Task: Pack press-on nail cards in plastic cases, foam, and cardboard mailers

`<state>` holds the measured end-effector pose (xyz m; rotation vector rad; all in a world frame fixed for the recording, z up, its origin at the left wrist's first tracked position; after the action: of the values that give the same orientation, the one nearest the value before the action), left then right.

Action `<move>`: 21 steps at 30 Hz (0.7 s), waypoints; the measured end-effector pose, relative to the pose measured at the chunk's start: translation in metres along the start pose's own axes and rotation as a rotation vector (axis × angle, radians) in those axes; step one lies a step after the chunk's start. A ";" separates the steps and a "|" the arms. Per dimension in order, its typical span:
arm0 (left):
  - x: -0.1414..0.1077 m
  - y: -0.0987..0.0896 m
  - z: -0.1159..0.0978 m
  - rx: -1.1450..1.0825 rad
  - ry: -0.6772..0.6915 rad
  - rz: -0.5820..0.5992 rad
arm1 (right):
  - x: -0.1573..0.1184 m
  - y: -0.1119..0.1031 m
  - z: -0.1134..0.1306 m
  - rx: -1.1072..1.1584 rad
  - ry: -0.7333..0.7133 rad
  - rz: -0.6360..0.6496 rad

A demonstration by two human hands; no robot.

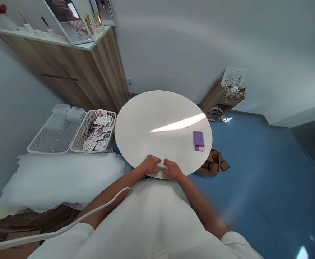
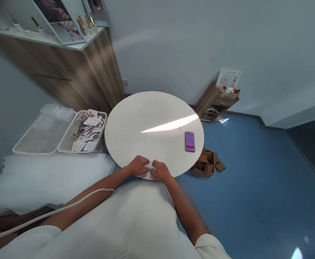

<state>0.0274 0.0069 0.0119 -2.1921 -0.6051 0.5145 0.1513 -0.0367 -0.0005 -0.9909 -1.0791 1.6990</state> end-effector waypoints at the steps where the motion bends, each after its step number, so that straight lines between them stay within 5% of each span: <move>1: 0.003 -0.002 0.002 -0.022 -0.013 0.003 | 0.002 -0.003 -0.002 0.025 0.013 -0.013; 7: 0.019 -0.007 0.020 -0.137 -0.100 -0.011 | 0.014 -0.016 -0.016 0.160 0.106 -0.092; 21: 0.038 -0.027 0.073 -0.416 -0.358 -0.036 | 0.042 -0.014 -0.050 0.284 0.356 0.044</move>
<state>0.0117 0.0870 -0.0176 -2.4885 -1.0162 0.8326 0.1876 0.0189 -0.0093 -1.0842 -0.5715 1.5798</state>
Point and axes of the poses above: each hand's wrist, its own x-axis towards the middle knuckle, its own y-axis out of the palm, z = x × y, the point moved 5 cm from there along x, towards the middle knuckle, and after that the axes turned 13 degrees about -x, right-handed, at the moved point
